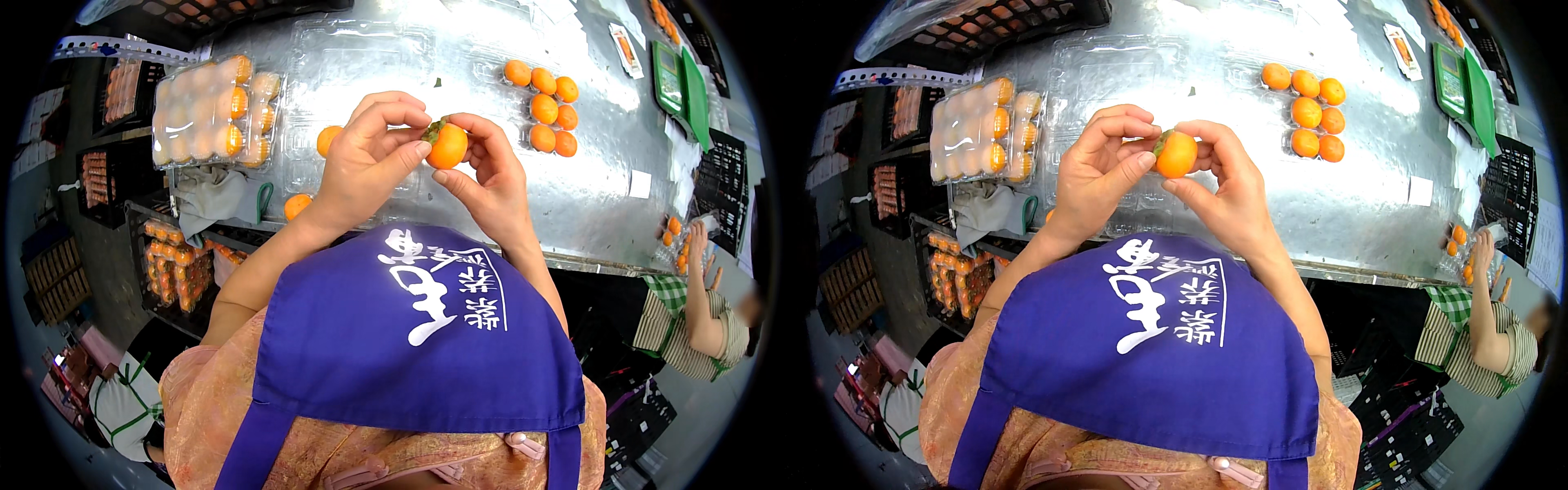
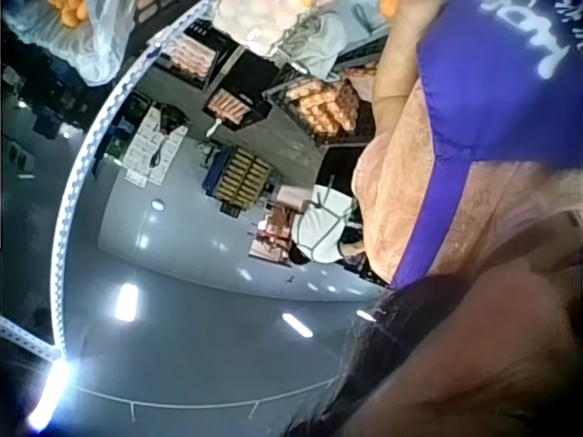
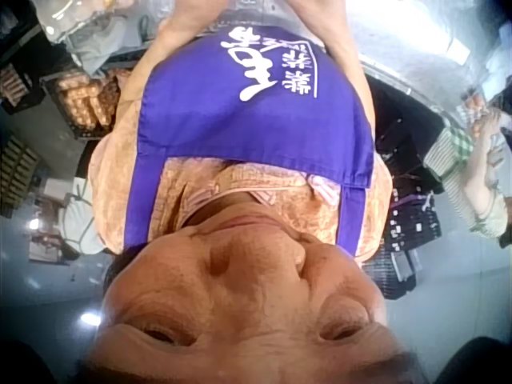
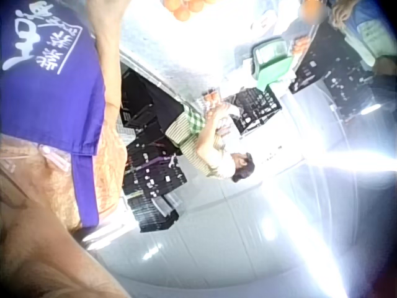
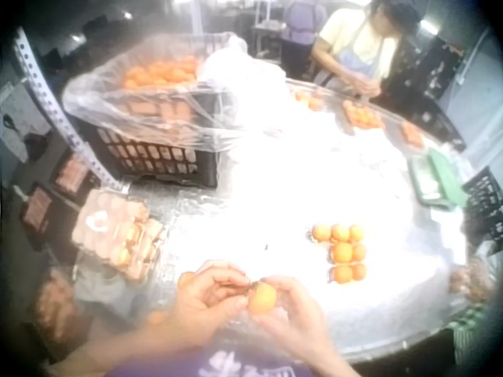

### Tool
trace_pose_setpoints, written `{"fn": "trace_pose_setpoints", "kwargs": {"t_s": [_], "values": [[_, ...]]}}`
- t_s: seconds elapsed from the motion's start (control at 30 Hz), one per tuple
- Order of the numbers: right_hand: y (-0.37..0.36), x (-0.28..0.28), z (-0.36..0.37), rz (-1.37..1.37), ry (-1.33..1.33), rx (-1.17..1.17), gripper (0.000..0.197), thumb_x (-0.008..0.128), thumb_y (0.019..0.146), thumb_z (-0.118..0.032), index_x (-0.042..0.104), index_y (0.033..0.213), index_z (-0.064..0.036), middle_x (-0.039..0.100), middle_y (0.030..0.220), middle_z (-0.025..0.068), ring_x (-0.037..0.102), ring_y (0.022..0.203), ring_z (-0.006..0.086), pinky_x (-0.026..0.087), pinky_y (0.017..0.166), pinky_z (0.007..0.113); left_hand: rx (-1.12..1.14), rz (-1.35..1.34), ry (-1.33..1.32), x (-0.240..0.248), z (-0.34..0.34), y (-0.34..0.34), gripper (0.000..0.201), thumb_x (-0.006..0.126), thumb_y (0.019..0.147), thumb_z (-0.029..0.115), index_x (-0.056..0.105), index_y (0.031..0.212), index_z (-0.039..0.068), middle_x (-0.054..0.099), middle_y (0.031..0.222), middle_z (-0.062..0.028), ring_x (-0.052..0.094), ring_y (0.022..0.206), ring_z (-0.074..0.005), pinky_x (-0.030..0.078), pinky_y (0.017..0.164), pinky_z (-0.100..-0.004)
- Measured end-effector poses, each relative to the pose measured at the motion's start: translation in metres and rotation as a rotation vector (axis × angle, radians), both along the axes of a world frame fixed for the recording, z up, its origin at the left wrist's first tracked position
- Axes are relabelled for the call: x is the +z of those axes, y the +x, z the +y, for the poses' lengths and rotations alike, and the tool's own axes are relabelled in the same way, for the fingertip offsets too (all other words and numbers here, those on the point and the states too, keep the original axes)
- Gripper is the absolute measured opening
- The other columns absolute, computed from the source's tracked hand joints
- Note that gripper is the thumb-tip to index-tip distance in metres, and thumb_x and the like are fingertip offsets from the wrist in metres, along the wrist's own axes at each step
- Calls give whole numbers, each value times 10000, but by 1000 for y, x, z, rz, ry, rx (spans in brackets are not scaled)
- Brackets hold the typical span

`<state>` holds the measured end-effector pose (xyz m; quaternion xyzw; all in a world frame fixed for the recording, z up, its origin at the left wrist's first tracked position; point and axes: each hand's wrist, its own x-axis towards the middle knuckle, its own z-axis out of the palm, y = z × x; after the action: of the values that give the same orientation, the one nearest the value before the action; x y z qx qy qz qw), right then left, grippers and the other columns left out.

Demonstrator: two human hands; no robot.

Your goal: The person sorts persimmons by hand on a metal table, placing them into groups and then into plastic containers.

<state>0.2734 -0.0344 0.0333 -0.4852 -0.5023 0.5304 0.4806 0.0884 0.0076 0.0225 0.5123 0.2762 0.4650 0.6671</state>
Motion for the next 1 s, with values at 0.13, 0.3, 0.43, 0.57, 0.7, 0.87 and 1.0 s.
{"fn": "trace_pose_setpoints", "kwargs": {"t_s": [0.13, 0.3, 0.43, 0.57, 0.7, 0.87, 1.0], "values": [[-1, -1, 1, 6, 78, 2, 534, 722, 793, 110, 532, 1280, 3, 568, 1252, 99, 620, 1111, 188, 531, 953, 316, -9, 86, -33, 6, -1, 1, 251, 629, 926, -11, 583, 1172, -13, 516, 1233, -92, 575, 1151, -179, 550, 960, -314], [-1, -4, 1, -16, 136, -4, 530, 716, 795, 117, 531, 1280, 10, 538, 1289, 108, 598, 1152, 195, 532, 962, 316, -37, 192, -35, 9, -2, -2, 180, 610, 943, -12, 594, 1120, -36, 528, 1249, -112, 594, 1119, -175, 550, 939, -305], [-1, -5, -2, 82, 10, 7, 556, 702, 824, 107, 503, 1334, 12, 573, 1265, 114, 625, 1110, 196, 548, 935, 306, -11, 264, 47, 8, 0, -3, 113, 607, 936, -21, 606, 1048, -38, 553, 1239, -126, 612, 1077, -168, 562, 895, -298], [2, 4, 0, 269, -265, 19, 587, 689, 868, 71, 451, 1401, 9, 608, 1233, 121, 649, 1072, 191, 562, 898, 300, 38, 428, 294, 9, 1, -4, 118, 627, 909, -10, 621, 1027, -19, 577, 1208, -128, 630, 1005, -167, 575, 828, -291], [14, 0, 3, 414, -387, 102, 582, 685, 888, 46, 435, 1412, 6, 612, 1229, 124, 651, 1073, 183, 564, 876, 296, 60, 449, 475, 4, 1, -3, 155, 639, 914, 20, 607, 1064, -1, 583, 1196, -116, 634, 977, -164, 573, 790, -283], [7, -2, 1, 211, -174, 39, 513, 688, 877, 59, 478, 1342, 4, 610, 1226, 120, 661, 1040, 171, 562, 865, 288, -5, 273, -53, 5, -1, 2, 293, 655, 945, 82, 525, 1194, -1, 589, 1142, -103, 650, 922, -147, 567, 755, -276], [0, -6, 3, -80, 65, 22, 476, 696, 864, 73, 501, 1292, -2, 606, 1198, 114, 661, 1038, 159, 564, 875, 289, -137, 198, -309, 11, 4, 3, 327, 626, 970, 87, 485, 1249, -10, 620, 1060, -103, 657, 862, -134, 562, 754, -271]]}}
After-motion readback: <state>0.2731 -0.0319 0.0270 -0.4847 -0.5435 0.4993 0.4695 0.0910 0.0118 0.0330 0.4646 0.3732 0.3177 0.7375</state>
